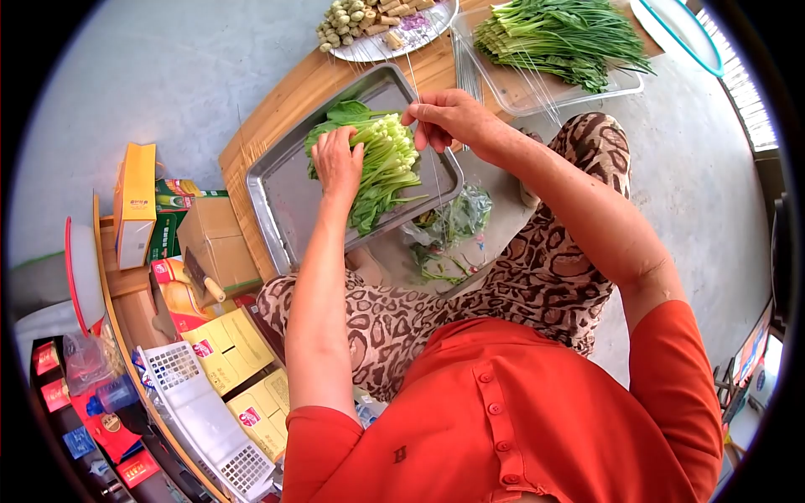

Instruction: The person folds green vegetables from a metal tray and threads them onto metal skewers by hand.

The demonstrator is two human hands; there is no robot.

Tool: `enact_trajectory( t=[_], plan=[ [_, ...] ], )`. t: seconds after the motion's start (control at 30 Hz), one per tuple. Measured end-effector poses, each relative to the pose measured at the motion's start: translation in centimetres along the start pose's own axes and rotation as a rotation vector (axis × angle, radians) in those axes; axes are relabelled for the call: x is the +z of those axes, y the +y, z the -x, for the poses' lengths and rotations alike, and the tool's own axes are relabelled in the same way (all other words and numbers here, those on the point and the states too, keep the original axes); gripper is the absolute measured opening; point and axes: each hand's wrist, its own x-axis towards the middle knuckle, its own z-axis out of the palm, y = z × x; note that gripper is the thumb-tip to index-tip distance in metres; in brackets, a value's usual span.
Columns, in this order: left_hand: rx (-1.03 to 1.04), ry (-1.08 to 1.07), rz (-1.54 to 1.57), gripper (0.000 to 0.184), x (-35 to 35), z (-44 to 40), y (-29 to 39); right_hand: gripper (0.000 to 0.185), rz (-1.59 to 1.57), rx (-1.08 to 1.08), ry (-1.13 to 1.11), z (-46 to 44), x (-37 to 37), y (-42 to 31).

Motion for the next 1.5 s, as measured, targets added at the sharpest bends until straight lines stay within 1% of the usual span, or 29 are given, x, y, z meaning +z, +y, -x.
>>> enact_trajectory(
  t=[0.2,0.27,0.3,0.37,0.5,0.67,0.8,0.87,1.0,1.07,1.1,1.17,1.2,1.27,1.3,1.37,1.43,1.5],
  plan=[
    [0.073,0.020,-0.081,0.033,0.0,0.3,0.2,0.028,0.019,-0.005,0.000,0.3,0.2,-0.1],
    [0.028,0.109,0.018,0.032,0.4,0.4,0.0,0.028,0.018,-0.013,0.004,0.3,0.1,-0.1],
    [0.029,0.107,0.019,0.032,0.4,0.5,0.0,0.028,0.017,-0.015,0.004,0.3,0.1,-0.1],
    [0.104,0.119,-0.045,0.029,0.2,0.5,0.2,0.028,0.016,-0.017,0.001,0.3,0.1,-0.1],
    [0.137,0.093,-0.094,0.028,0.0,0.5,0.8,0.028,0.018,-0.013,0.000,0.2,0.0,0.1],
    [0.031,-0.023,-0.102,0.030,0.4,-0.1,0.9,0.027,0.039,0.000,0.005,0.4,0.1,-0.2],
    [0.021,-0.029,-0.056,0.029,0.5,-0.3,0.3,0.027,0.046,-0.002,0.007,0.3,0.0,0.0],
    [0.102,-0.042,-0.048,0.028,0.2,0.1,0.4,0.027,0.052,0.001,0.003,0.3,0.1,0.1],
    [0.115,-0.013,-0.061,0.026,0.2,0.4,0.7,0.027,0.069,0.004,0.009,0.6,0.2,-0.1],
    [0.011,0.005,0.004,0.020,0.4,0.4,0.6,0.027,0.077,0.005,0.012,0.7,0.2,-0.2],
    [0.010,0.005,0.004,0.020,0.5,0.5,0.4,0.027,0.075,0.012,0.012,0.7,0.2,-0.2],
    [0.007,0.107,0.130,0.013,0.7,0.7,-0.2,0.027,0.072,0.017,0.009,0.7,0.2,-0.2],
    [0.006,0.107,0.128,0.013,0.9,0.7,-0.7,0.027,0.068,0.019,0.010,0.7,0.2,-0.2],
    [-0.242,0.146,0.456,0.010,0.8,0.4,-1.2,0.027,0.064,0.023,0.011,0.8,0.2,-0.1],
    [-0.243,0.145,0.456,0.010,0.5,0.4,-1.2,0.027,0.066,0.018,0.007,0.8,0.2,-0.2],
    [-0.360,0.296,0.778,0.012,-0.6,0.1,-1.2,0.027,0.069,0.013,0.000,0.7,0.3,-0.1],
    [-0.401,0.325,0.800,0.014,-1.6,-0.5,-1.3,0.027,0.092,0.001,-0.012,0.7,0.4,0.0],
    [-0.328,0.375,0.571,0.017,-2.6,-1.5,-0.8,0.027,0.099,0.004,-0.012,0.7,0.5,0.1]
  ],
)
